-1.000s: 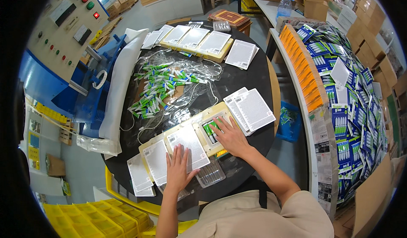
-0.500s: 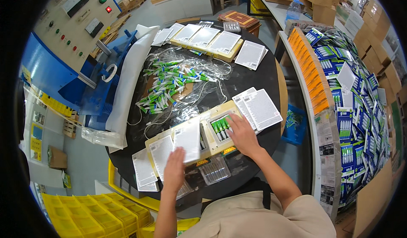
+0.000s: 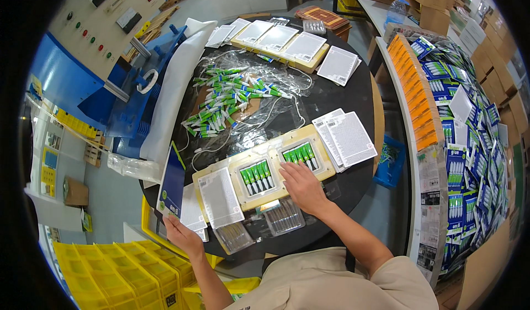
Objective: The person places green cylindrical batteries into a three-compartment wooden jig, then covers each compartment with a white paper sheet. The person repeats this cycle multiple times, handling batteries and paper sheets by hand.
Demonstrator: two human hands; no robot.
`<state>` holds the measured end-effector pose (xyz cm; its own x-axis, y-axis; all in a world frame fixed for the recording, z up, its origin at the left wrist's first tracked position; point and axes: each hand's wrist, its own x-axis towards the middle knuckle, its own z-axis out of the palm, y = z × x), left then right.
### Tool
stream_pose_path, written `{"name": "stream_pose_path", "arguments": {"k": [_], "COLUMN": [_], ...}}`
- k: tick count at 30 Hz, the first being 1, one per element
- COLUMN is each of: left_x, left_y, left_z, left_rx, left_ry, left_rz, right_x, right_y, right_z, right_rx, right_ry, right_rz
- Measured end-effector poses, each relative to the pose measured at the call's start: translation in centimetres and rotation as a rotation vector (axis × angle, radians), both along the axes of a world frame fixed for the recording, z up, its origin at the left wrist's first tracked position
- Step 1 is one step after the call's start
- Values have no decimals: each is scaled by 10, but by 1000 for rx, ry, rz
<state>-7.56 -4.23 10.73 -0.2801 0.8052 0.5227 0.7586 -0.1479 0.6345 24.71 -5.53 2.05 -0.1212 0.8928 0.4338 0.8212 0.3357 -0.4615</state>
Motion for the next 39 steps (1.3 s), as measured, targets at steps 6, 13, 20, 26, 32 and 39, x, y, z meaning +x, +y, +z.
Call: {"name": "stream_pose_path", "arguments": {"k": [6,13,20,26,32,39], "left_x": [-2,1,9,9,25,82], "left_y": [-7,-6,-4,-5,-1,1], "left_z": [-7,-12,-15,-11,-16,-51], "left_rx": [40,77,71,116,100,-8], "left_ry": [192,393,390,354,401,557], "left_rz": [-217,-292,-299,-319,-380,-610], "right_x": [-10,-8,-8,77,174,171], "right_y": [10,9,-4,-24,-34,-41], "right_z": [-4,-9,-5,38,21,18], "right_rx": [-31,-73,-82,-60,-480,-247], "right_ry": [-18,-59,-66,-229,-674,-524], "right_rz": [41,52,50,-247,-267,-272]}}
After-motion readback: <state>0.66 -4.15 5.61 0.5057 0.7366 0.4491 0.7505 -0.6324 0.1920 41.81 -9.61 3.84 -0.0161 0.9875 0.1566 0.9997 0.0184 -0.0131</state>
